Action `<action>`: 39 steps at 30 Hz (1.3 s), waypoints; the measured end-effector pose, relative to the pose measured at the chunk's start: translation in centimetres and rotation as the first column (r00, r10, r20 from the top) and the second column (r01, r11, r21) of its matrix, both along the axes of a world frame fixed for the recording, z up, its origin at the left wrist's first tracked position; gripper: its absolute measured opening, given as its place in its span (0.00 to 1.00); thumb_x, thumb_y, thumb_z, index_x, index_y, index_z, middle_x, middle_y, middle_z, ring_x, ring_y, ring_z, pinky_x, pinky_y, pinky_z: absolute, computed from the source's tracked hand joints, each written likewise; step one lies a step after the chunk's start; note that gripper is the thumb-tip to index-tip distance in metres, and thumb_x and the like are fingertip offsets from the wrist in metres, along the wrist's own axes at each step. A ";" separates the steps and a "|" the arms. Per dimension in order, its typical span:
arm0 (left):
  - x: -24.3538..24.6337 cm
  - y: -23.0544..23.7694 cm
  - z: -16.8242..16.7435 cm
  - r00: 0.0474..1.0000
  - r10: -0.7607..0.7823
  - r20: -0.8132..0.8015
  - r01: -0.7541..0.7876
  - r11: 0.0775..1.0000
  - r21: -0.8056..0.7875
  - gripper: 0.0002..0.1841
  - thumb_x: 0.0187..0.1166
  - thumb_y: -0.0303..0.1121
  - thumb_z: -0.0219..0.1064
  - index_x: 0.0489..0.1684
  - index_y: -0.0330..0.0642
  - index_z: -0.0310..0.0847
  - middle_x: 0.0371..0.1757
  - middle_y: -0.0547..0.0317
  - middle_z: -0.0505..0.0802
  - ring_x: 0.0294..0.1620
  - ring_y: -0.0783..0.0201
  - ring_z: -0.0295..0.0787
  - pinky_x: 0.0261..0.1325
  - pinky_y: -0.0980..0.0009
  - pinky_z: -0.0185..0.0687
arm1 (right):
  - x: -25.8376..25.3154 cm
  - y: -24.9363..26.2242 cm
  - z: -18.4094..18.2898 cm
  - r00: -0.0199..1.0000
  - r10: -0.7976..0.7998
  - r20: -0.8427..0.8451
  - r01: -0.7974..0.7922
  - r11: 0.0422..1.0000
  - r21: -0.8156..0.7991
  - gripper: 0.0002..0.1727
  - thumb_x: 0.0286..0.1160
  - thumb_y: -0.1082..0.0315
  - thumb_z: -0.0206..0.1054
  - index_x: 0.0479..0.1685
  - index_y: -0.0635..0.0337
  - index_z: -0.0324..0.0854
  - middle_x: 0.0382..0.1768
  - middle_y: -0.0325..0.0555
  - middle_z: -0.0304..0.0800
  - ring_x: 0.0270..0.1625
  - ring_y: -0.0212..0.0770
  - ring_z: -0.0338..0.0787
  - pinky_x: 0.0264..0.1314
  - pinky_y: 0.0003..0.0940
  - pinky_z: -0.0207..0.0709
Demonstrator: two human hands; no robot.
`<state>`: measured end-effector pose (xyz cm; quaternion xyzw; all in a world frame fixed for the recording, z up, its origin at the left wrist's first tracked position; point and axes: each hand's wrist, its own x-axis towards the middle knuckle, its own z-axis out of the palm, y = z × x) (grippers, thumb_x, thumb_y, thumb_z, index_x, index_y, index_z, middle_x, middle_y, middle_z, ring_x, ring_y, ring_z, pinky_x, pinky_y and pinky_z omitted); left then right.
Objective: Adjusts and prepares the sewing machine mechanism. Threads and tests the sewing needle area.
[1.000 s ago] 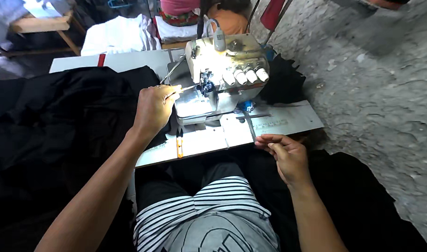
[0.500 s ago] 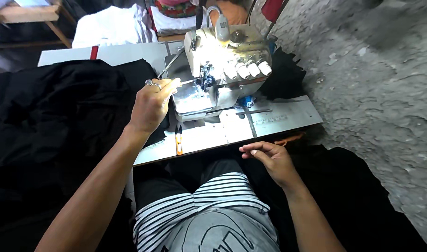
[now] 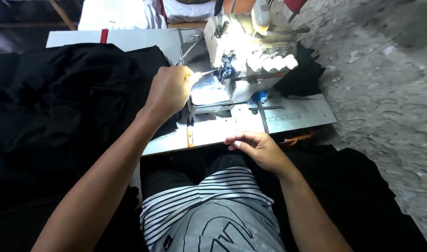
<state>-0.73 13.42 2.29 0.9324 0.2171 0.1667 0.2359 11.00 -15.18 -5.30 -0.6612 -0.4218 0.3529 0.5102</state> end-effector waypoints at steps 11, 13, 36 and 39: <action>-8.0 -5.3 -0.6 0.991 -0.054 0.125 0.049 0.998 0.040 0.17 0.90 0.32 0.57 0.70 0.43 0.85 0.53 0.46 0.89 0.47 0.53 0.88 0.51 0.52 0.84 | 4.2 -7.6 0.5 0.997 0.077 -0.005 -0.071 0.889 -0.453 0.15 0.90 0.64 0.58 0.60 0.60 0.88 0.50 0.42 0.97 0.51 0.33 0.96 0.60 0.32 0.89; -6.6 -9.1 -3.7 0.981 -0.159 0.108 0.170 0.980 -0.102 0.23 0.85 0.26 0.54 0.78 0.46 0.80 0.51 0.52 0.86 0.42 0.60 0.86 0.44 0.59 0.86 | 6.2 -10.4 1.8 0.993 0.041 0.110 0.040 0.763 -0.645 0.14 0.91 0.61 0.59 0.59 0.57 0.88 0.48 0.43 0.96 0.47 0.36 0.95 0.54 0.37 0.88; 11.4 -24.9 -10.7 0.906 -0.405 0.120 0.391 0.912 0.122 0.12 0.86 0.29 0.63 0.59 0.40 0.89 0.47 0.48 0.94 0.41 0.55 0.95 0.41 0.60 0.90 | 9.9 -12.3 -5.7 0.746 0.450 0.491 0.139 0.617 -0.775 0.29 0.83 0.48 0.64 0.81 0.48 0.77 0.72 0.44 0.84 0.75 0.53 0.80 0.77 0.60 0.68; 12.7 -25.2 -11.7 0.907 -0.414 0.069 0.405 0.907 0.119 0.12 0.86 0.30 0.63 0.59 0.38 0.88 0.42 0.48 0.92 0.37 0.54 0.93 0.39 0.59 0.90 | 9.2 -12.7 -6.2 0.714 0.423 0.558 0.172 0.667 -0.725 0.27 0.83 0.50 0.64 0.76 0.54 0.79 0.69 0.48 0.86 0.73 0.54 0.81 0.75 0.59 0.69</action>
